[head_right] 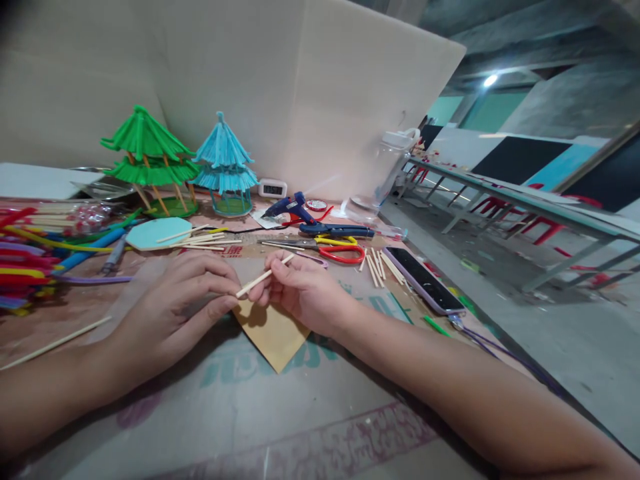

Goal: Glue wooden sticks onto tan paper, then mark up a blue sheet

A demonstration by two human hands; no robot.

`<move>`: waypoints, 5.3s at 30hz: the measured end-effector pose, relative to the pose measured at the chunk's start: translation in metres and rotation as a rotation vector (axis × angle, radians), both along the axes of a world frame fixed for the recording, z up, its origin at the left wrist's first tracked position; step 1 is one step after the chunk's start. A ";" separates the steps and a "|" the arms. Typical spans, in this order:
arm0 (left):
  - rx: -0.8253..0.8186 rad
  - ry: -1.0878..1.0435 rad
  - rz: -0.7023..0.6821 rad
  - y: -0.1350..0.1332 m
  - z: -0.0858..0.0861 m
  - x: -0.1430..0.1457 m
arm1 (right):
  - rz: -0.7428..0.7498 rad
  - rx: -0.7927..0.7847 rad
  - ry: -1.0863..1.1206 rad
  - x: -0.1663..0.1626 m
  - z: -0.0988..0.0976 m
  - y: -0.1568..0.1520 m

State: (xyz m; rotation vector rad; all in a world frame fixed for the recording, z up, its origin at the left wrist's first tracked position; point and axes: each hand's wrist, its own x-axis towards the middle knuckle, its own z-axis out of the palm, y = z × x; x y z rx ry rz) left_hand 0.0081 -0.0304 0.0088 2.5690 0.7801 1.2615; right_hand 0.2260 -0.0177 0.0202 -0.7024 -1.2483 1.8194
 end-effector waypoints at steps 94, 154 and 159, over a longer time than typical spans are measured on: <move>0.260 0.675 0.206 0.113 -0.005 0.046 | -0.496 0.520 -0.314 0.013 -0.011 0.026; -0.382 0.075 0.053 0.000 0.010 0.007 | -0.303 0.817 -0.509 -0.002 0.002 -0.013; -0.225 0.059 -0.011 0.002 -0.012 0.001 | -0.252 1.028 -0.561 -0.006 0.004 -0.023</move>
